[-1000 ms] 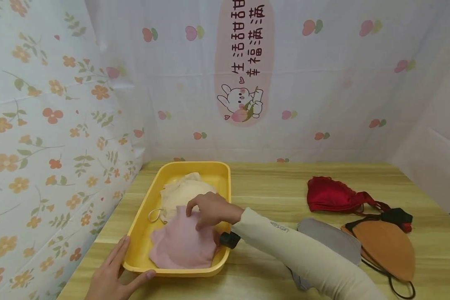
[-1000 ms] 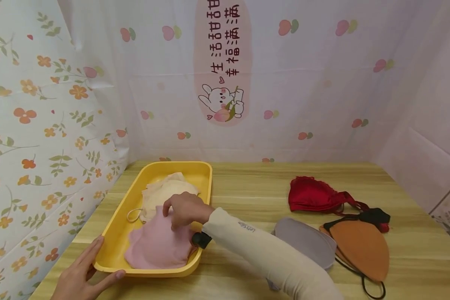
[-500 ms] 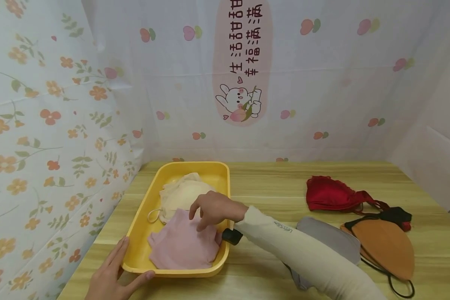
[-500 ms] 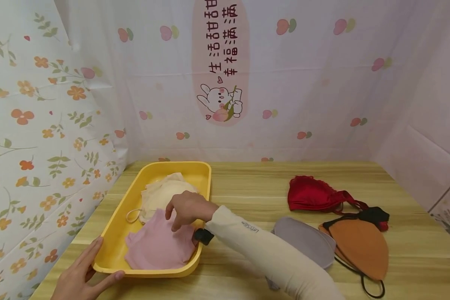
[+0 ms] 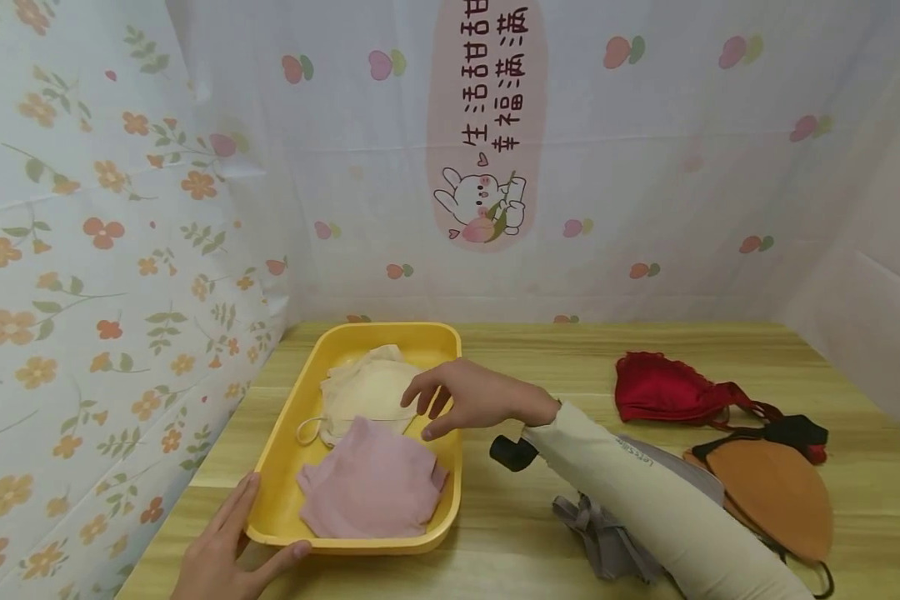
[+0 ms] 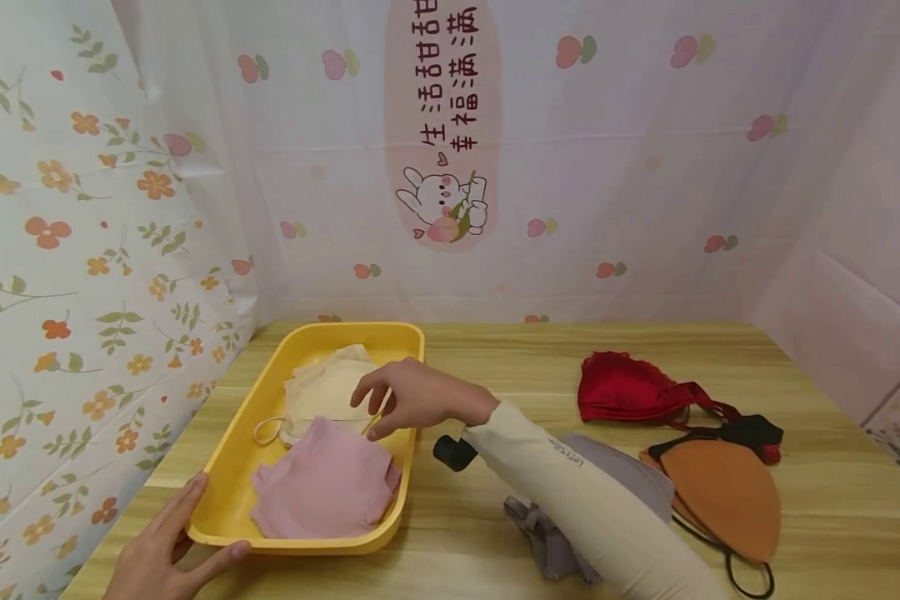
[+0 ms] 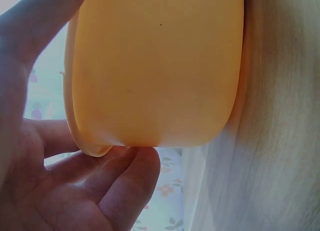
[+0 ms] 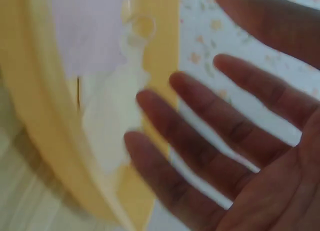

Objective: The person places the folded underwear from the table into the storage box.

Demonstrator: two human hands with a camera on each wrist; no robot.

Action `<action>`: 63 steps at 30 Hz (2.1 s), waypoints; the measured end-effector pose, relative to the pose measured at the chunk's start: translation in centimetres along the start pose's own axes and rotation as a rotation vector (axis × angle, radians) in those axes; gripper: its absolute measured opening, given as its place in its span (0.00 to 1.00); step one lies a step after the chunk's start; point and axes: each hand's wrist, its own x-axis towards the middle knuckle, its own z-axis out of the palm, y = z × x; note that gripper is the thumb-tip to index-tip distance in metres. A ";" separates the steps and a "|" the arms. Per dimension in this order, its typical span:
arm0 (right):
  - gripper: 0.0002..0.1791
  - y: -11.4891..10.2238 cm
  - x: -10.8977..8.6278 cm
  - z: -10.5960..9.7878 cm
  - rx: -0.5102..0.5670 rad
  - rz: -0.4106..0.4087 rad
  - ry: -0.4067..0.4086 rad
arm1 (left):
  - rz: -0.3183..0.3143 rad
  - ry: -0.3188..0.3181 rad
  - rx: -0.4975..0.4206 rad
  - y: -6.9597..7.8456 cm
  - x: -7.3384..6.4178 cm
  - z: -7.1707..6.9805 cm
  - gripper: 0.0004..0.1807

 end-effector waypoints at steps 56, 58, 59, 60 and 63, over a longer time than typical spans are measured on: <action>0.63 23.9 -20.6 -8.2 -0.120 0.767 0.299 | 0.038 0.083 -0.078 -0.1 -0.4 0.3 0.62; 0.62 24.1 -20.5 -8.1 -0.114 0.776 0.305 | 0.028 0.066 -0.089 0.0 -0.4 0.3 0.62; 0.61 24.2 -20.5 -8.0 -0.110 0.781 0.306 | 0.023 0.058 -0.092 0.1 -0.4 0.3 0.63; 0.60 24.2 -20.5 -8.0 -0.106 0.783 0.308 | 0.019 0.053 -0.095 0.2 -0.4 0.3 0.63; 0.56 24.1 -20.3 -8.1 -0.088 0.776 0.303 | 0.011 0.054 -0.086 0.3 -0.4 0.3 0.63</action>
